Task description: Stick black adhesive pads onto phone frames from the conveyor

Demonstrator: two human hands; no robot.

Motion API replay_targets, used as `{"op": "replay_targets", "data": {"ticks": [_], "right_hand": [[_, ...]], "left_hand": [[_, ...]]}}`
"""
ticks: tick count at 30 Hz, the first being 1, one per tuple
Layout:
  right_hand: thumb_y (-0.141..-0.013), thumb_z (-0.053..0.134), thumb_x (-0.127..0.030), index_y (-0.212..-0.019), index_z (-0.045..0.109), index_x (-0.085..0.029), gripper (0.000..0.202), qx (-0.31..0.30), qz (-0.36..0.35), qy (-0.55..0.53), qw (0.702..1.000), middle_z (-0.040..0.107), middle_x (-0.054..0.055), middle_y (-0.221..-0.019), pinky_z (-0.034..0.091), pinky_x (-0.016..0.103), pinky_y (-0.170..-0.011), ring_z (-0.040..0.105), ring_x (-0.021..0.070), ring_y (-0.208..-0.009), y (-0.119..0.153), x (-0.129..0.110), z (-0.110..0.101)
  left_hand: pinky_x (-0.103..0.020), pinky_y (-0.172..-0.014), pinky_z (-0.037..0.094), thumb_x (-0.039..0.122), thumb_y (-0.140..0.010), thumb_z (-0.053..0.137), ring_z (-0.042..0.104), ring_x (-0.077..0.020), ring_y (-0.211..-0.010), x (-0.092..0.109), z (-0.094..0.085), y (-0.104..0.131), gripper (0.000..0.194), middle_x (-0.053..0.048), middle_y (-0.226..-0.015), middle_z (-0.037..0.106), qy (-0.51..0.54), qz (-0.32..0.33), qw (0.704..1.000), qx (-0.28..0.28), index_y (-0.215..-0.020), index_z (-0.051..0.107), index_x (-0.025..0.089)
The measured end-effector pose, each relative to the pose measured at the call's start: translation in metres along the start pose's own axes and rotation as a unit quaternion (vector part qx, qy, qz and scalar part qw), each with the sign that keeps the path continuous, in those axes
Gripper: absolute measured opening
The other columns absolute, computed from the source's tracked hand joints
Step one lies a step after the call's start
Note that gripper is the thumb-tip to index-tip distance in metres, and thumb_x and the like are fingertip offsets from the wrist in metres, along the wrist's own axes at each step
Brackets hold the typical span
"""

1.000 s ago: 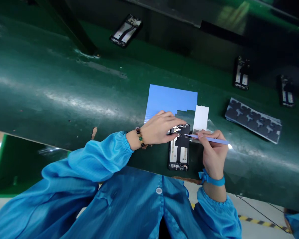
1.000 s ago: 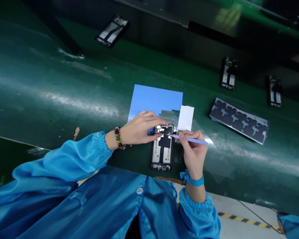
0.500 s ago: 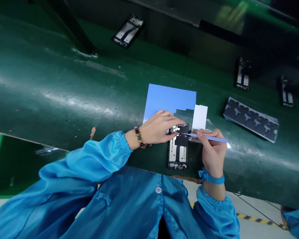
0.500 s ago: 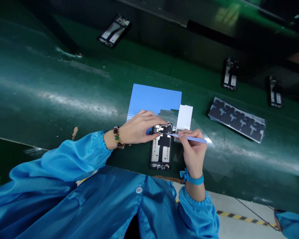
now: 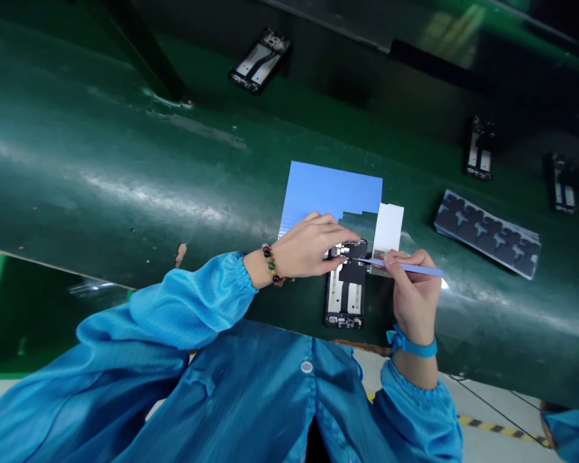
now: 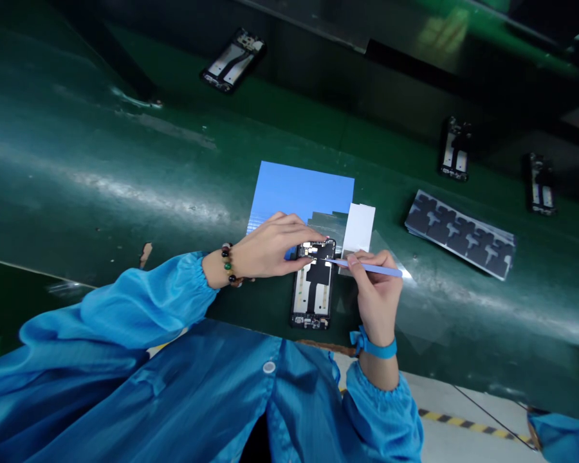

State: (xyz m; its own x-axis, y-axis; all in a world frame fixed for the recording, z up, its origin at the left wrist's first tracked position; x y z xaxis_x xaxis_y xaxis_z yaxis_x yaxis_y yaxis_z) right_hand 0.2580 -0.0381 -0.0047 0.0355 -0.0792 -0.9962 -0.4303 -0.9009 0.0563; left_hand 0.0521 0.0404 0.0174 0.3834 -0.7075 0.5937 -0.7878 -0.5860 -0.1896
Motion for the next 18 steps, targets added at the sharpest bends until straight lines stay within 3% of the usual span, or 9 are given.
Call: {"op": "replay_targets", "data": {"ticks": [13,18], "right_hand": [[-0.081,0.088,-0.032,-0.076,0.055,-0.025,0.035,-0.004,0.004,0.016,1.0,0.076,-0.002,-0.083,0.053,0.05,-0.111,0.075,0.0186,-0.087,-0.002,-0.0021,-0.0006],[-0.081,0.088,-0.033,-0.077,0.056,-0.025,0.033,-0.002,0.004,0.029,1.0,0.078,-0.001,-0.085,0.054,0.049,-0.109,0.077,0.0195,-0.088,-0.0012,-0.0017,0.0006]], "left_hand": [[-0.039,-0.096,0.041,0.029,-0.1,0.067,0.061,-0.0233,-0.12,-0.0003,0.0001,0.0,0.04,-0.003,-0.137,0.073,0.001,-0.003,1.0,-0.001,-0.14,0.064,0.023],[-0.041,-0.093,0.041,0.032,-0.104,0.062,0.06,-0.0247,-0.119,0.0038,0.0019,0.0022,0.026,-0.004,-0.138,0.071,-0.037,0.029,0.999,-0.002,-0.126,0.073,0.026]]}}
Point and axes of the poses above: each hand's wrist, its own y-axis away from the middle knuckle, its own z-axis out of the palm, x = y × z, the point moved 7 cm from there along -y, towards the middle knuckle
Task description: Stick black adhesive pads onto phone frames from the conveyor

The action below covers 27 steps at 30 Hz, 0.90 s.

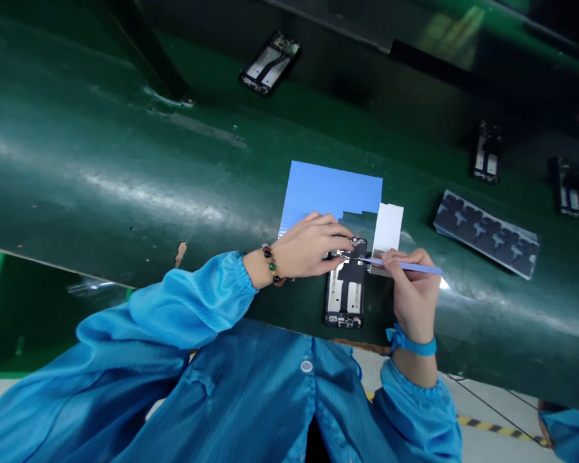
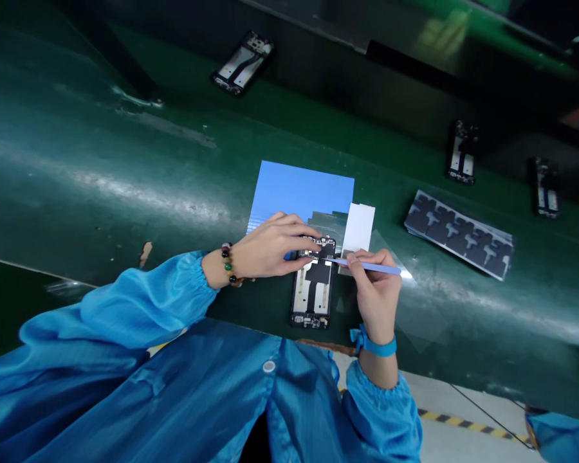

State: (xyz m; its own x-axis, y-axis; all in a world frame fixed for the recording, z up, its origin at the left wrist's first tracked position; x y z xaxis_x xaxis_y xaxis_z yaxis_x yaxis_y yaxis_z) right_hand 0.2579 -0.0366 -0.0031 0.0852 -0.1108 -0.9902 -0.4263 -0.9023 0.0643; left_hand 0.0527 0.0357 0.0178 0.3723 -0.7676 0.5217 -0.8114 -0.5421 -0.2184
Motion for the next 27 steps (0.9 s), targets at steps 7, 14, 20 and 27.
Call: {"op": "replay_targets", "data": {"ticks": [7,14,20,27], "right_hand": [[-0.077,0.087,-0.024,-0.078,0.055,-0.026,0.032,0.129,-0.084,-0.086,0.984,0.07,-0.007,-0.073,0.056,0.049,-0.107,0.075,0.0177,-0.083,0.001,-0.006,-0.026],[-0.077,0.088,-0.024,-0.077,0.057,-0.024,0.031,0.168,-0.071,-0.124,0.975,0.067,-0.007,-0.07,0.061,0.04,-0.092,0.075,0.0175,-0.081,0.002,-0.002,-0.038],[-0.076,0.09,-0.026,-0.079,0.057,-0.024,0.033,0.162,-0.057,-0.14,0.975,0.069,-0.006,-0.072,0.061,0.04,-0.093,0.077,0.0185,-0.085,0.003,-0.001,-0.036],[-0.075,0.091,-0.026,-0.079,0.059,-0.024,0.032,0.192,-0.076,-0.157,0.966,0.067,-0.008,-0.071,0.061,0.041,-0.096,0.076,0.0178,-0.082,0.003,-0.001,-0.044]], "left_hand": [[-0.043,-0.095,0.045,0.026,-0.104,0.058,0.058,-0.0297,-0.123,0.016,0.004,0.0,0.037,-0.01,-0.145,0.063,-0.125,0.019,0.992,-0.03,-0.14,0.067,0.028],[-0.048,-0.127,0.034,0.06,-0.105,0.053,0.046,-0.0303,-0.15,0.069,0.025,0.044,0.062,-0.014,-0.17,0.041,-0.086,0.115,0.988,-0.061,-0.149,0.057,0.017],[-0.034,-0.113,0.048,0.029,-0.104,0.065,0.063,-0.0193,-0.129,0.108,0.043,0.097,0.034,-0.005,-0.148,0.066,-0.091,0.172,0.981,-0.022,-0.136,0.07,0.021],[-0.028,-0.062,0.044,0.033,-0.101,0.069,0.061,-0.0101,-0.077,0.113,-0.039,0.077,0.016,0.005,-0.102,0.077,-0.061,0.279,0.945,0.158,-0.112,0.08,0.032]]}}
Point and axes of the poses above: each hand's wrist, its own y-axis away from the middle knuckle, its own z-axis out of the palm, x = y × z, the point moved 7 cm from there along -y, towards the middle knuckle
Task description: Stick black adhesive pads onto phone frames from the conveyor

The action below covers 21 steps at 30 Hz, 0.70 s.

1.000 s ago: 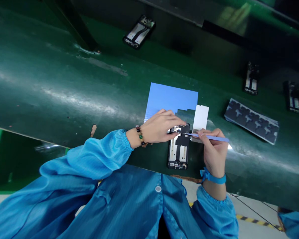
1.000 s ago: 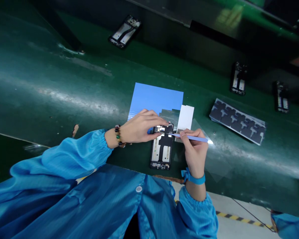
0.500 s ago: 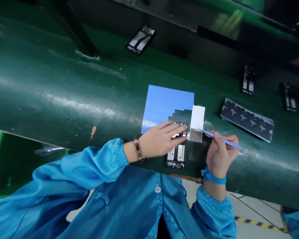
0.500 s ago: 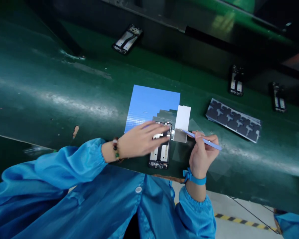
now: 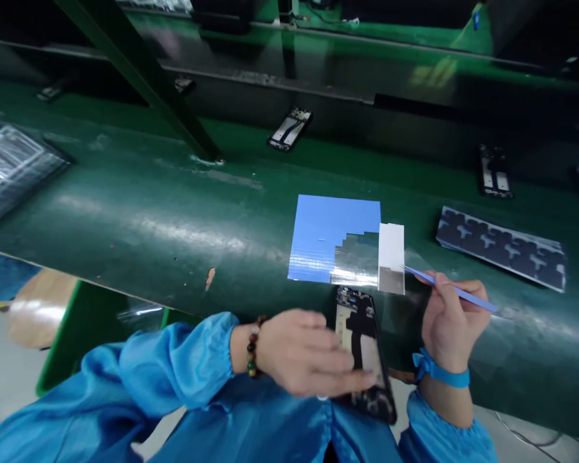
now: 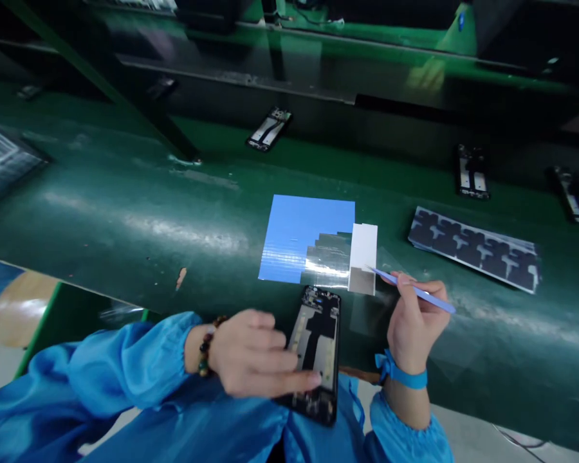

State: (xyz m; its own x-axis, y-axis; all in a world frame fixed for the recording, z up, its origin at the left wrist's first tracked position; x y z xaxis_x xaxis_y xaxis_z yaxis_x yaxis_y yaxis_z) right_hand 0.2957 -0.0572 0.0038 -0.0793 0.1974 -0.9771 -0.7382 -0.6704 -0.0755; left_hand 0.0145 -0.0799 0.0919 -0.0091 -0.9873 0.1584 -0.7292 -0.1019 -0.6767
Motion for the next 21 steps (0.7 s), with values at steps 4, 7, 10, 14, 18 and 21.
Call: {"op": "replay_targets", "data": {"ticks": [4,7,10,14,18,21], "right_hand": [[-0.076,0.09,-0.028,-0.081,0.059,-0.024,0.032,-0.002,0.003,-0.002,1.0,0.07,-0.007,-0.073,0.061,0.041,-0.097,0.076,0.0177,-0.082,-0.001,0.003,-0.002],[-0.076,0.09,-0.028,-0.081,0.058,-0.024,0.033,-0.015,0.011,-0.004,1.0,0.072,-0.006,-0.075,0.06,0.04,-0.098,0.076,0.0171,-0.082,-0.001,0.006,-0.001],[-0.077,0.091,-0.029,-0.079,0.057,-0.024,0.034,-0.023,0.026,0.015,0.999,0.072,-0.005,-0.076,0.059,0.039,-0.098,0.077,0.0174,-0.085,0.0,0.009,-0.002],[-0.077,0.091,-0.032,-0.079,0.057,-0.024,0.036,-0.033,0.038,0.037,0.998,0.073,-0.003,-0.082,0.058,0.038,-0.096,0.077,0.0189,-0.09,0.002,0.012,-0.004],[-0.079,0.09,-0.037,-0.081,0.057,-0.024,0.035,-0.046,0.051,0.052,0.996,0.075,-0.001,-0.086,0.057,0.038,-0.093,0.077,0.0201,-0.091,0.003,0.013,-0.004],[-0.08,0.09,-0.04,-0.081,0.058,-0.024,0.035,-0.051,0.057,0.071,0.995,0.075,-0.001,-0.086,0.056,0.038,-0.09,0.076,0.0202,-0.089,0.004,0.014,-0.004]], "left_hand": [[-0.029,-0.068,0.044,0.025,-0.109,0.051,0.063,-0.0136,-0.08,-0.122,0.002,-0.034,0.03,-0.001,-0.096,0.072,-0.053,-0.115,0.991,-0.053,-0.124,0.076,0.03],[-0.035,-0.09,0.05,0.018,-0.107,0.045,0.065,-0.0218,-0.111,-0.243,0.025,-0.039,0.042,-0.008,-0.129,0.067,-0.103,-0.291,0.946,-0.099,-0.138,0.07,0.029],[-0.036,-0.094,0.051,0.01,-0.102,0.043,0.064,-0.0249,-0.12,-0.326,0.047,-0.034,0.049,-0.01,-0.149,0.057,-0.106,-0.386,0.909,-0.118,-0.144,0.066,0.023],[-0.04,-0.103,0.049,0.009,-0.096,0.051,0.061,-0.0271,-0.124,-0.37,0.06,-0.024,0.047,-0.007,-0.151,0.058,-0.102,-0.419,0.893,-0.13,-0.136,0.071,0.023],[-0.049,-0.125,0.028,0.027,-0.098,0.068,0.039,-0.0293,-0.144,-0.396,0.034,-0.003,0.05,-0.01,-0.161,0.048,-0.15,-0.492,0.855,-0.067,-0.147,0.062,0.02],[-0.065,-0.126,0.017,0.033,-0.102,0.069,0.031,-0.0307,-0.147,-0.413,0.004,0.022,0.065,-0.02,-0.167,0.038,-0.185,-0.575,0.797,-0.003,-0.155,0.045,0.007]]}}
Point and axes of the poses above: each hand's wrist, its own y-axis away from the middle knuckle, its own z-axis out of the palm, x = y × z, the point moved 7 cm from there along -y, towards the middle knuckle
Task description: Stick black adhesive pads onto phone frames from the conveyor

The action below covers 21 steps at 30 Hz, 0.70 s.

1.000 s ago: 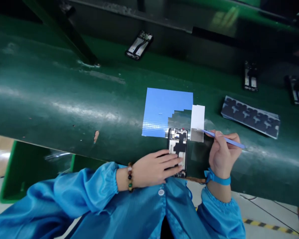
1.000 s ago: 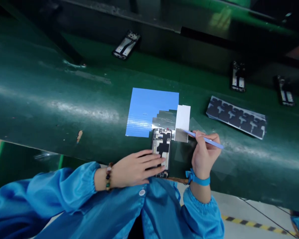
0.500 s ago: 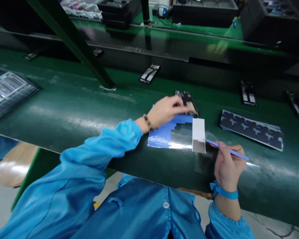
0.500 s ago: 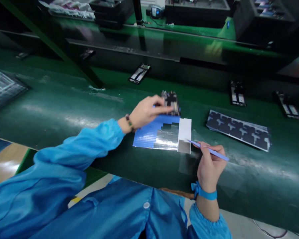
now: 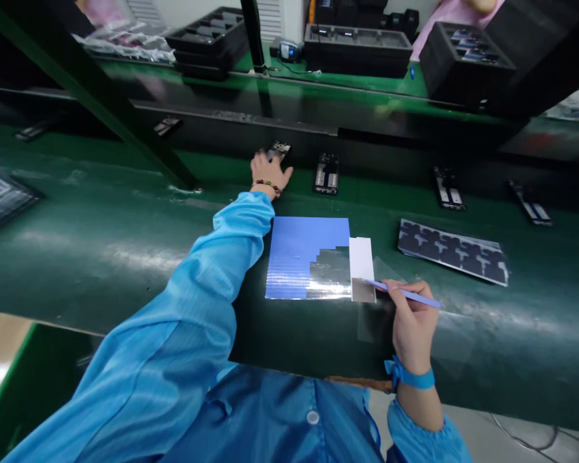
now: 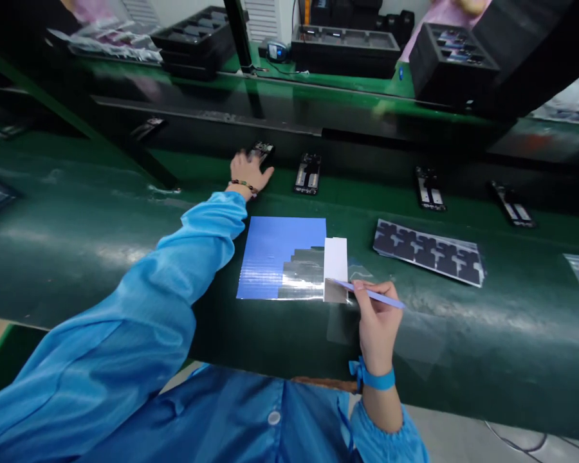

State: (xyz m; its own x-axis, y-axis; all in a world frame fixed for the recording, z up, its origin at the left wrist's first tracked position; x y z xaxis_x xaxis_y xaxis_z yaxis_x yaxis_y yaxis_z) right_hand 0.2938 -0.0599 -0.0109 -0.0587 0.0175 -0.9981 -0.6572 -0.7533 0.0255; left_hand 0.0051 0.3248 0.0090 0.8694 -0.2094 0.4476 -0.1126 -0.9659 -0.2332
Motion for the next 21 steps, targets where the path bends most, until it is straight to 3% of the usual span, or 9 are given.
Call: {"op": "replay_targets", "data": {"ticks": [2,5,8,11,14,15,16,18,21], "right_hand": [[-0.08,0.089,-0.041,-0.081,0.059,-0.024,0.035,0.0,0.003,0.011,1.0,0.075,-0.001,-0.086,0.056,0.037,-0.089,0.075,0.0202,-0.089,0.0,0.0,0.001],[-0.08,0.089,-0.043,-0.081,0.059,-0.025,0.035,-0.006,0.005,0.023,1.0,0.075,0.0,-0.085,0.055,0.036,-0.087,0.075,0.0205,-0.089,0.001,-0.001,0.002],[-0.08,0.089,-0.044,-0.081,0.059,-0.024,0.036,-0.012,0.009,0.033,0.999,0.076,0.001,-0.086,0.056,0.036,-0.086,0.075,0.0208,-0.089,0.002,-0.002,0.002],[-0.08,0.089,-0.044,-0.083,0.059,-0.024,0.037,-0.013,0.021,0.037,0.999,0.078,0.002,-0.09,0.057,0.037,-0.087,0.077,0.0219,-0.09,0.002,0.001,0.0],[-0.08,0.089,-0.043,-0.083,0.059,-0.024,0.036,-0.002,0.012,0.038,0.999,0.076,0.0,-0.085,0.058,0.036,-0.087,0.078,0.0209,-0.087,0.002,0.0,-0.001],[-0.08,0.09,-0.042,-0.083,0.059,-0.024,0.036,0.002,0.003,0.03,1.0,0.074,-0.001,-0.082,0.058,0.036,-0.087,0.077,0.0203,-0.086,0.001,-0.003,0.0],[-0.08,0.09,-0.041,-0.083,0.059,-0.024,0.035,0.004,-0.007,0.017,1.0,0.073,-0.002,-0.08,0.059,0.037,-0.089,0.077,0.0198,-0.085,0.0,-0.007,0.001],[-0.08,0.09,-0.039,-0.086,0.059,-0.025,0.034,-0.002,-0.026,-0.014,1.0,0.07,-0.004,-0.078,0.059,0.04,-0.094,0.078,0.02,-0.085,-0.005,-0.021,0.008],[-0.08,0.09,-0.039,-0.089,0.061,-0.026,0.033,-0.023,-0.067,-0.029,0.997,0.067,-0.005,-0.076,0.059,0.044,-0.098,0.078,0.0209,-0.085,-0.019,-0.049,0.026]], "left_hand": [[-0.066,-0.12,0.035,0.035,-0.104,0.067,0.048,-0.0297,-0.139,-0.016,-0.008,-0.006,0.056,-0.021,-0.158,0.048,0.01,-0.05,0.999,0.007,-0.151,0.049,0.008],[-0.052,-0.104,0.057,0.037,-0.104,0.067,0.064,-0.0261,-0.122,-0.021,-0.017,-0.016,0.043,-0.014,-0.142,0.061,0.049,-0.085,0.995,-0.02,-0.14,0.059,0.016],[-0.049,-0.103,0.057,0.036,-0.105,0.065,0.065,-0.0227,-0.119,-0.015,-0.03,-0.022,0.042,-0.015,-0.141,0.061,0.124,-0.119,0.983,-0.071,-0.139,0.059,0.012],[-0.041,-0.097,0.058,0.044,-0.108,0.058,0.068,-0.0175,-0.106,-0.003,-0.048,-0.009,0.041,-0.012,-0.125,0.068,0.236,-0.126,0.955,-0.13,-0.134,0.062,0.012],[-0.037,-0.092,0.058,0.048,-0.112,0.049,0.066,-0.0131,-0.092,0.014,-0.064,0.033,0.041,-0.006,-0.1,0.073,0.347,-0.097,0.917,-0.169,-0.133,0.062,0.016],[-0.038,-0.091,0.058,0.048,-0.112,0.049,0.066,-0.0122,-0.089,0.022,-0.067,0.052,0.039,-0.004,-0.096,0.072,0.391,-0.084,0.899,-0.18,-0.134,0.06,0.017],[-0.038,-0.09,0.059,0.048,-0.11,0.054,0.068,-0.0131,-0.088,0.032,-0.067,0.073,0.038,-0.003,-0.094,0.073,0.463,-0.069,0.862,-0.194,-0.134,0.06,0.019],[-0.036,-0.083,0.061,0.055,-0.104,0.063,0.071,-0.0161,-0.086,0.048,-0.063,0.114,0.04,-0.004,-0.092,0.074,0.558,-0.069,0.8,-0.208,-0.12,0.066,0.019],[-0.034,-0.077,0.062,0.061,-0.095,0.071,0.075,-0.0196,-0.087,0.067,-0.045,0.167,0.046,-0.009,-0.097,0.078,0.584,-0.086,0.772,-0.235,-0.107,0.069,0.016]]}}
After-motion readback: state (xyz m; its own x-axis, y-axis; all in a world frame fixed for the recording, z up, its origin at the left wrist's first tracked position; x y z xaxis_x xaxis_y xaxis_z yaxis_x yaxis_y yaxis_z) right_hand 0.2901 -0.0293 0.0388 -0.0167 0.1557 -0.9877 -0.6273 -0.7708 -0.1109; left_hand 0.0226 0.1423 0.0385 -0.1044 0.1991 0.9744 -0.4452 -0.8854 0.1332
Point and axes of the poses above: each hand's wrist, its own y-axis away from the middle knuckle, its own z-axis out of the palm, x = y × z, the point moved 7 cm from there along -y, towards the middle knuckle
